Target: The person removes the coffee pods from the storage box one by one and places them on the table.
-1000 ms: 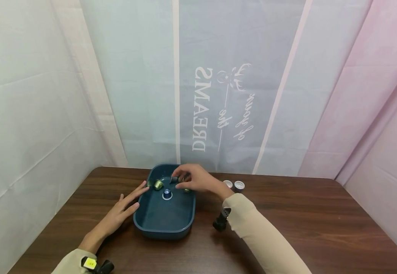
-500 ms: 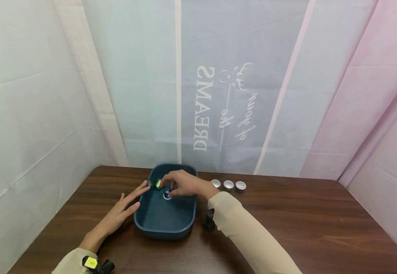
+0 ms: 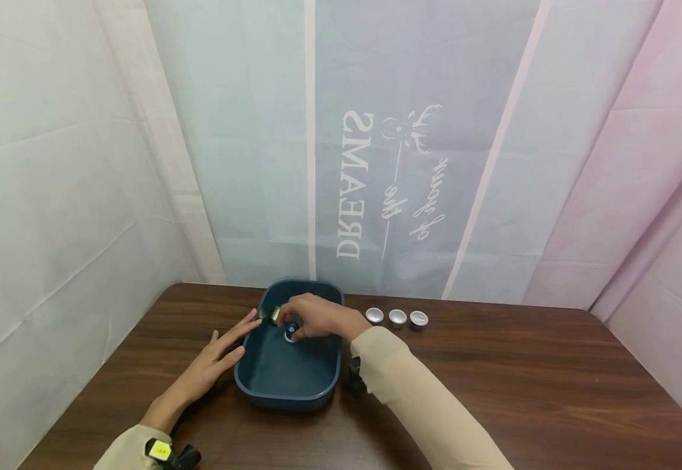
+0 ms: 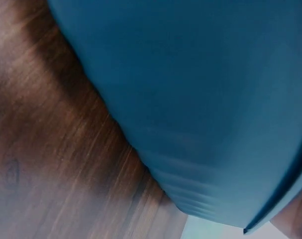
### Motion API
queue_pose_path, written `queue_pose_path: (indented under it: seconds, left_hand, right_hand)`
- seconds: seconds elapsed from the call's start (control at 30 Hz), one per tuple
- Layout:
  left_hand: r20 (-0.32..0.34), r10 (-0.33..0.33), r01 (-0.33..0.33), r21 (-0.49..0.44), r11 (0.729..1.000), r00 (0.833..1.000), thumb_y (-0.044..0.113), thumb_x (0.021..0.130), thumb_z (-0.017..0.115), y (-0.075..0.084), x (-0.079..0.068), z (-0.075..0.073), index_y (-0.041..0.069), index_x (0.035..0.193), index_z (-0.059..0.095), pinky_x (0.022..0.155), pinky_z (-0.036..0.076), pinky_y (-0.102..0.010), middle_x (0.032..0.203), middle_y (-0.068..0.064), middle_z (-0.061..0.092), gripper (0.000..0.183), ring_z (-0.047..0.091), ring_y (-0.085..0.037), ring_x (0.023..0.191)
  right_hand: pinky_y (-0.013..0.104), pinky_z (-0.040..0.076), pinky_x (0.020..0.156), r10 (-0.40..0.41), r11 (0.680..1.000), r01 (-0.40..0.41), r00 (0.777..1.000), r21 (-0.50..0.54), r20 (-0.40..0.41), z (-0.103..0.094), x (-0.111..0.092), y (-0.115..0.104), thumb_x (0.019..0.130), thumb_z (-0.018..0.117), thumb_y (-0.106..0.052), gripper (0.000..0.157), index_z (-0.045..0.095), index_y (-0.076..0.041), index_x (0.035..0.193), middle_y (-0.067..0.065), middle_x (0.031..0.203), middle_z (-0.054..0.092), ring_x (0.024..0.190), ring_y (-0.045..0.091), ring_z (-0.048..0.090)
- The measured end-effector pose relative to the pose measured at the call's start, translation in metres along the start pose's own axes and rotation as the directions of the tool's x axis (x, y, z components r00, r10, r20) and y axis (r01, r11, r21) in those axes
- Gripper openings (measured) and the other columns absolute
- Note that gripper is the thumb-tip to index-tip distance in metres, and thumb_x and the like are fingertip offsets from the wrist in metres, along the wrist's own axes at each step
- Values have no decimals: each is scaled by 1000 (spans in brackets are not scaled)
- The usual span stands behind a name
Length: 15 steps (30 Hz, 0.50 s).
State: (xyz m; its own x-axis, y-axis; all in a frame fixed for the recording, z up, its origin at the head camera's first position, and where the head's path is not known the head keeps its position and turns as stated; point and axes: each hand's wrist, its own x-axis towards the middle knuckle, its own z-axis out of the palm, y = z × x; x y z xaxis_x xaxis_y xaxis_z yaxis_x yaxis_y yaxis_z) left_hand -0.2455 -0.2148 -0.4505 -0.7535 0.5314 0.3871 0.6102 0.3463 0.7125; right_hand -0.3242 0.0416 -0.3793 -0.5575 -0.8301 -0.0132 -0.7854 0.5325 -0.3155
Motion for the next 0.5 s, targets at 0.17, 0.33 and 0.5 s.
queue_pose_path:
  seconds: [0.17, 0.33, 0.5]
  left_hand:
    - [0, 7, -7, -4, 1000, 1000, 7, 102, 41, 1, 1, 1, 11, 150, 33, 90, -11, -79, 158, -12, 15, 49, 14, -13, 143]
    - [-18, 9, -9, 1, 1000, 1000, 5, 101, 41, 2, 1, 1, 10, 149, 35, 90, -11, -79, 158, -14, 17, 48, 17, -27, 143]
    - [-26, 3, -3, 1, 1000, 1000, 3, 100, 42, 4, 0, 0, 11, 148, 37, 89, -10, -80, 158, -9, 18, 49, 18, -40, 140]
  right_hand:
    - [21, 47, 75, 24, 999, -24, 1000, -42, 7, 2, 2, 2, 83, 77, -19, 32, 67, -21, 114, -6, 107, 59, 90, 5, 55]
    - [21, 46, 71, 5, 999, -5, 1000, -49, 18, 6, 5, 2, 84, 76, -21, 35, 67, -22, 118, -7, 104, 59, 86, 5, 53]
    - [20, 44, 70, -30, 999, 30, 999, -40, 13, 8, 7, 1, 87, 73, -21, 37, 65, -21, 123, -6, 102, 59, 84, 5, 51]
